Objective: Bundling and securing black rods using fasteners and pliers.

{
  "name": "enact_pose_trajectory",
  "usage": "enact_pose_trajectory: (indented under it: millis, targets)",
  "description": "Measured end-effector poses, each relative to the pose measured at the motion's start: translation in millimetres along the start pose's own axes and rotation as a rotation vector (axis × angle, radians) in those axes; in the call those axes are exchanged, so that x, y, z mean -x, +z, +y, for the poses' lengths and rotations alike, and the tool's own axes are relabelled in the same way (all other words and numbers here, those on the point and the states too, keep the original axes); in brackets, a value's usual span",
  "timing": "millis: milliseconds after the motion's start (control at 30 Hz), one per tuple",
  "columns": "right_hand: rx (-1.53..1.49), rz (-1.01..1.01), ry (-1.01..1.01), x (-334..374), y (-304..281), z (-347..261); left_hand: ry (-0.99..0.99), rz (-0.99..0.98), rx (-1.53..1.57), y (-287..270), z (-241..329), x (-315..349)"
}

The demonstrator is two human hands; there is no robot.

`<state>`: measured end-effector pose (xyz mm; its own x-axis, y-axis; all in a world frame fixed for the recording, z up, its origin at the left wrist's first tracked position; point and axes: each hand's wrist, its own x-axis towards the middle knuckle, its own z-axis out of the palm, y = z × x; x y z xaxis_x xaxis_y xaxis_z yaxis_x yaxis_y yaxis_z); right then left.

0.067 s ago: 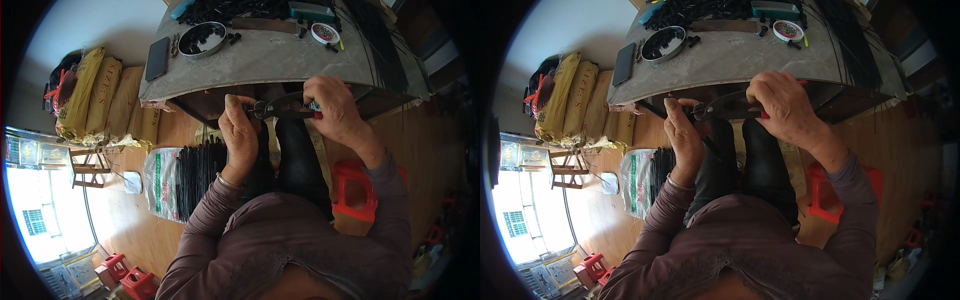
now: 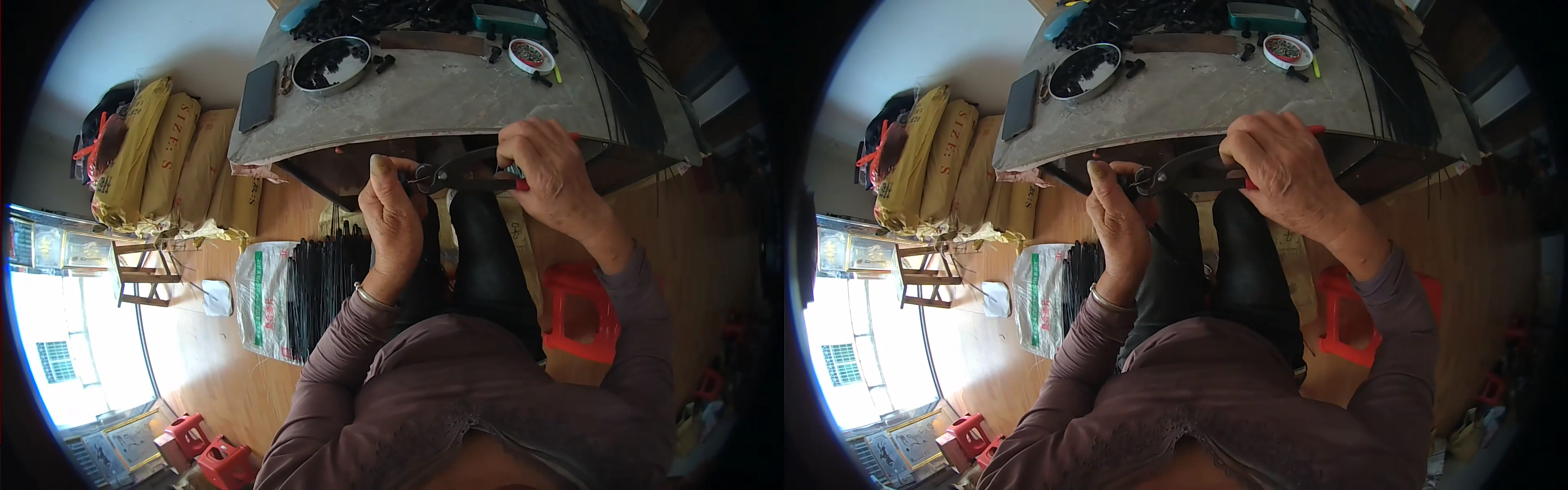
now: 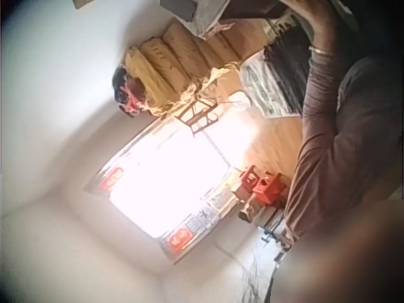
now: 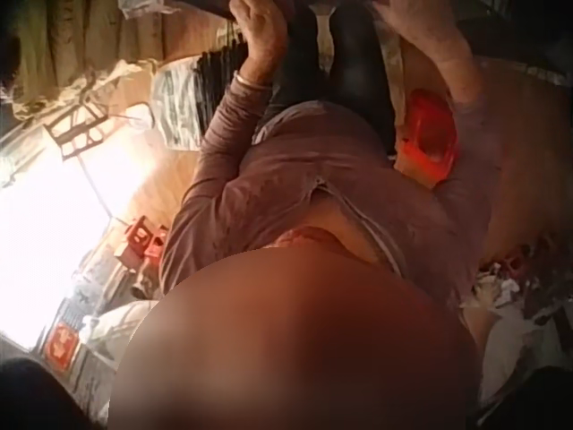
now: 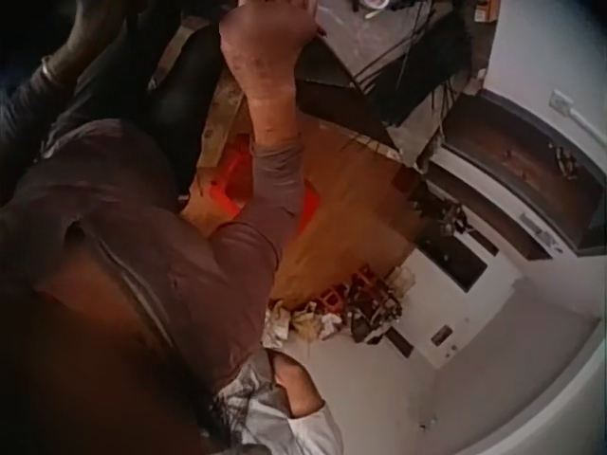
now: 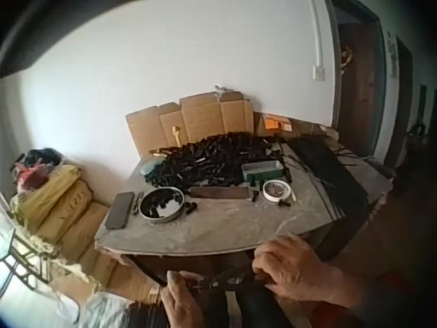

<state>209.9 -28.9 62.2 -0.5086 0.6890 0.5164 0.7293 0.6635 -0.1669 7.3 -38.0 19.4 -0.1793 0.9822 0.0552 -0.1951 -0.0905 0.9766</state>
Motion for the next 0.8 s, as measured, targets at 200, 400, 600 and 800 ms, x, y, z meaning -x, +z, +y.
enact_pose_trajectory:
  millis: [200, 400, 600, 800]
  targets:
    - [-0.010, -0.017, -0.111, -1, -8, -1, 0.018, -0.051, -0.059, -5, 4, 0]
    - [-1.606, -0.741, 0.954, 31, 12, -39, -0.053, -0.021, -0.015, -6, 8, -4]
    - [-1.255, -0.929, 0.751, 26, 2, -37, 0.030, -0.111, -0.044, -7, 2, 0]
    - [-0.701, -0.456, 0.412, 34, -8, -38, -0.024, -0.091, -0.062, -14, 1, 0]
